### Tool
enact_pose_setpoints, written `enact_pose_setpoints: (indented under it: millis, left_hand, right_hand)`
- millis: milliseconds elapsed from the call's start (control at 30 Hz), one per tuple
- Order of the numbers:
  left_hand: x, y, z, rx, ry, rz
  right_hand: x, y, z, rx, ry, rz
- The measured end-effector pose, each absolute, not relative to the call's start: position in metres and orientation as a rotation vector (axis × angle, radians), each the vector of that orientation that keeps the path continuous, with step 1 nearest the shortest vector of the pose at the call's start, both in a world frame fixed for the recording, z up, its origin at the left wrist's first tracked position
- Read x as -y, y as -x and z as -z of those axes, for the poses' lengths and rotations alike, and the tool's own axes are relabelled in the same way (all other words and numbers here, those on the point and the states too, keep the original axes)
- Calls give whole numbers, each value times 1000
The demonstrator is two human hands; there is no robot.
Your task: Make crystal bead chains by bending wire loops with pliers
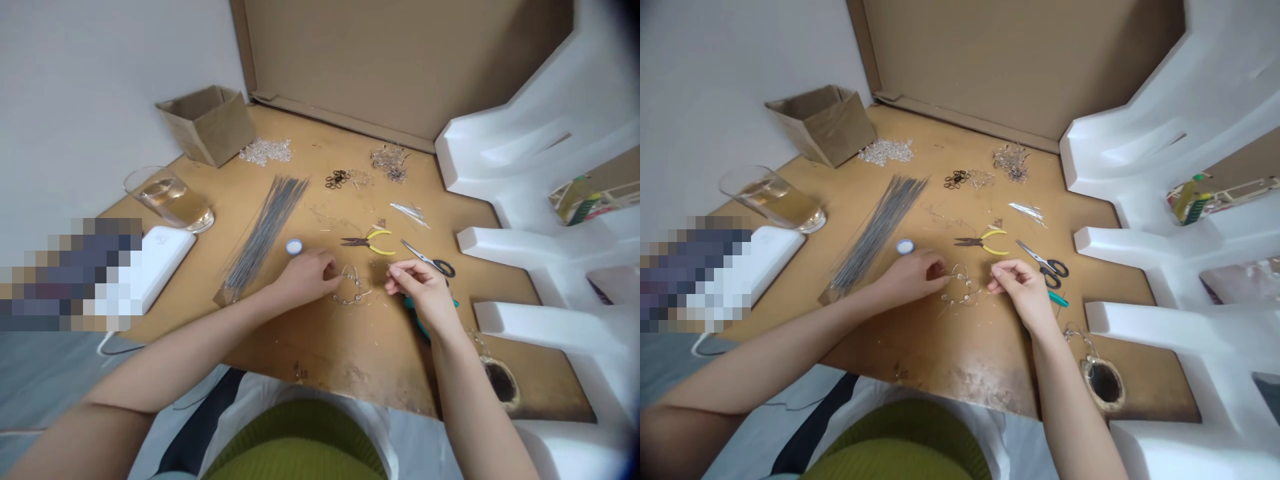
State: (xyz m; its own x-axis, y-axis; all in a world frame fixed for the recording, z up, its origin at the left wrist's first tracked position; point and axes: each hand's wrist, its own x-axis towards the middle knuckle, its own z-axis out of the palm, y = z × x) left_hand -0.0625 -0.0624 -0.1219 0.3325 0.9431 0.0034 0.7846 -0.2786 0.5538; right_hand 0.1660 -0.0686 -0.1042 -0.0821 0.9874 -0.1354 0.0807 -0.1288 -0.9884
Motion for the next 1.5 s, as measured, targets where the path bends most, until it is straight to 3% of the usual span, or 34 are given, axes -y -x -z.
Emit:
enact_pose_setpoints:
  millis: [267, 800, 1500]
  left_hand:
    - [60, 54, 132, -1446, -2160, -484]
    - [72, 52, 118, -1172, -1547, -865]
    - [71, 54, 117, -991, -1178, -874]
  right_hand:
    - [73, -164, 101, 1350, 1314, -1312]
    - [84, -157, 96, 1405, 1175, -1373]
    - [87, -155, 97, 1422, 1159, -1346]
